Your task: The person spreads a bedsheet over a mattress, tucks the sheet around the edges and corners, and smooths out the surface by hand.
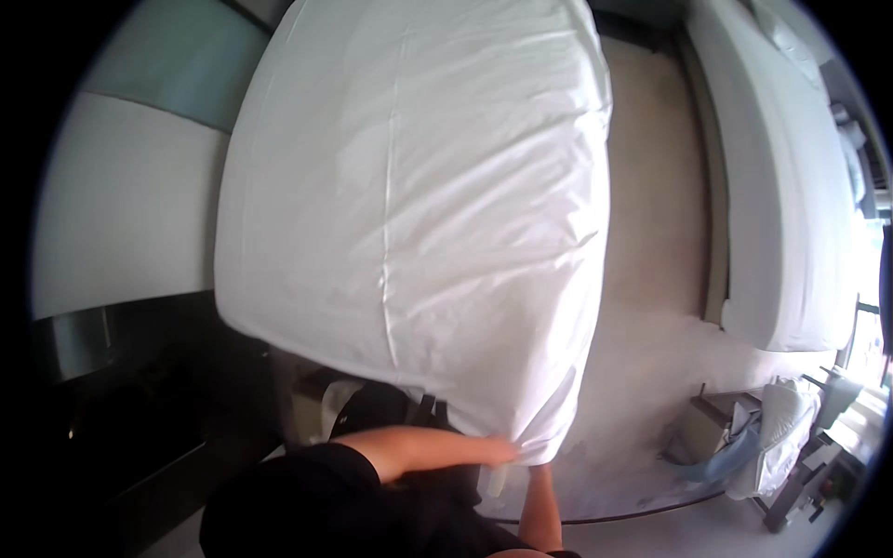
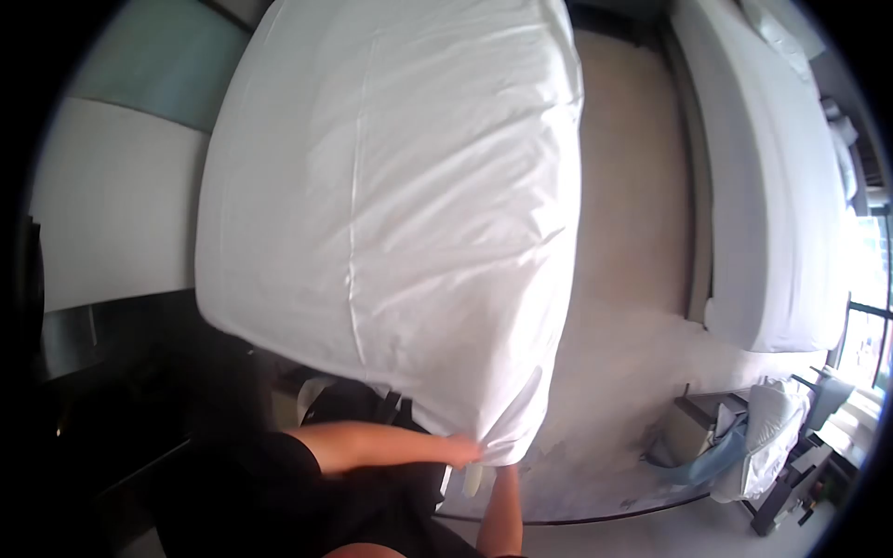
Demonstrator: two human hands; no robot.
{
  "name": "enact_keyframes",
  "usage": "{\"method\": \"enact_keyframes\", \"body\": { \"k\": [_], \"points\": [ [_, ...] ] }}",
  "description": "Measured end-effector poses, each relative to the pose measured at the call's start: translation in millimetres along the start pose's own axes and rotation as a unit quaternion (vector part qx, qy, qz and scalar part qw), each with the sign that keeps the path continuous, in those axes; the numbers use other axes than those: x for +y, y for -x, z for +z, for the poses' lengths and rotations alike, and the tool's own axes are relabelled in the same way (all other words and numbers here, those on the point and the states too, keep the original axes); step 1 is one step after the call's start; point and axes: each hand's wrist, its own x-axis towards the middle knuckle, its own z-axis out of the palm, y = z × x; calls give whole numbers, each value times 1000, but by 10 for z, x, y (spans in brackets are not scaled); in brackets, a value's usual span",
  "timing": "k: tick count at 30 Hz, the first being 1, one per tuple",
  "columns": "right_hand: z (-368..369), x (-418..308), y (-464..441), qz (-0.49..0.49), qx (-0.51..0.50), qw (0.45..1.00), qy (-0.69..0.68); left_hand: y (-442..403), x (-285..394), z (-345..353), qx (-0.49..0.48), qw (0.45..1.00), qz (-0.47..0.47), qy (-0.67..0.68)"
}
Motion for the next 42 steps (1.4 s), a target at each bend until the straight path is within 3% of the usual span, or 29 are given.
{"method": "enact_keyframes", "body": {
  "k": [1, 2, 3, 5, 7, 8, 9, 11, 13, 16, 18, 19, 21, 23, 24, 25, 26, 27, 28, 31, 35, 36, 38, 39, 41, 42],
  "points": [
    [-174, 112, 215, 33, 34, 994, 97, 160, -43, -135, -24, 1000, -4, 18],
    [-273, 162, 448, 151, 166, 940, 258, 336, -75, -293, -47, 998, -9, 35],
    [-585, 234, 636, 220, 244, 853, 405, 631, 37, -588, -71, 995, -22, 65],
    [-1296, 435, 750, 352, 303, 638, 615, 271, -648, 121, 129, 966, -117, 191],
    [-1002, 529, 842, 214, 273, 765, 543, 608, -1019, -184, 206, 917, -162, 300],
    [-853, 555, 830, 138, 253, 818, 498, 770, -1308, -222, 297, 882, -163, 327],
    [-503, 488, 787, 137, 229, 840, 472, 1073, -1605, -320, 380, 851, -140, 334],
    [30, 463, 672, 105, 171, 880, 431, 1588, -2351, -373, 446, 791, -229, 350],
    [710, 389, 626, 8, 116, 871, 477, 2247, -2847, -356, 525, 715, -377, 266],
    [1556, 271, 682, -133, 62, 852, 503, 3049, -3306, -118, 493, 717, -452, 198],
    [1781, 239, 723, -193, 52, 845, 496, 3240, -3594, 160, 458, 728, -442, 255],
    [1736, 212, 744, -220, 64, 792, 566, 3285, -3664, 439, 429, 734, -444, 284],
    [1822, 145, 911, -301, 92, 750, 582, 3196, -3919, 963, 347, 806, -422, 226],
    [1586, 89, 876, -313, 159, 746, 566, 3129, -3846, 1237, 343, 807, -404, 261],
    [1382, 69, 829, -318, 186, 739, 565, 3040, -3645, 1317, 366, 773, -401, 327],
    [1234, 24, 841, -321, 211, 730, 565, 3020, -3327, 1276, 279, 899, -331, 71],
    [1140, -30, 883, -298, 240, 729, 567, 3094, -2983, 1188, 164, 939, -234, -191],
    [1110, -106, 935, -274, 267, 714, 587, 2882, -3037, 1347, 247, 891, -335, 178],
    [1155, -225, 1041, -247, 292, 697, 607, 2634, -3127, 1547, 290, 703, -388, 521],
    [955, -603, 942, -208, 312, 678, 632, 2136, -2705, 1350, 325, 701, -363, 521],
    [226, -1283, 418, -185, 250, 657, 687, 1618, -2072, 664, 458, 764, -301, 340],
    [-99, -1478, 224, -159, 207, 640, 723, 1471, -2017, 560, 462, 738, -318, 376],
    [-390, -2103, 32, 38, 135, 731, 668, 1011, -1871, 432, 485, 687, -341, 420],
    [-469, -2417, -60, 74, 128, 732, 665, 855, -1719, 351, 497, 664, -355, 432],
    [-890, -3050, -238, 34, 135, 747, 650, 615, -1113, 251, 521, 576, -329, 536],
    [-898, -3423, -200, 21, 155, 772, 616, 471, -808, 266, 525, 579, -353, 514]
  ]
}}
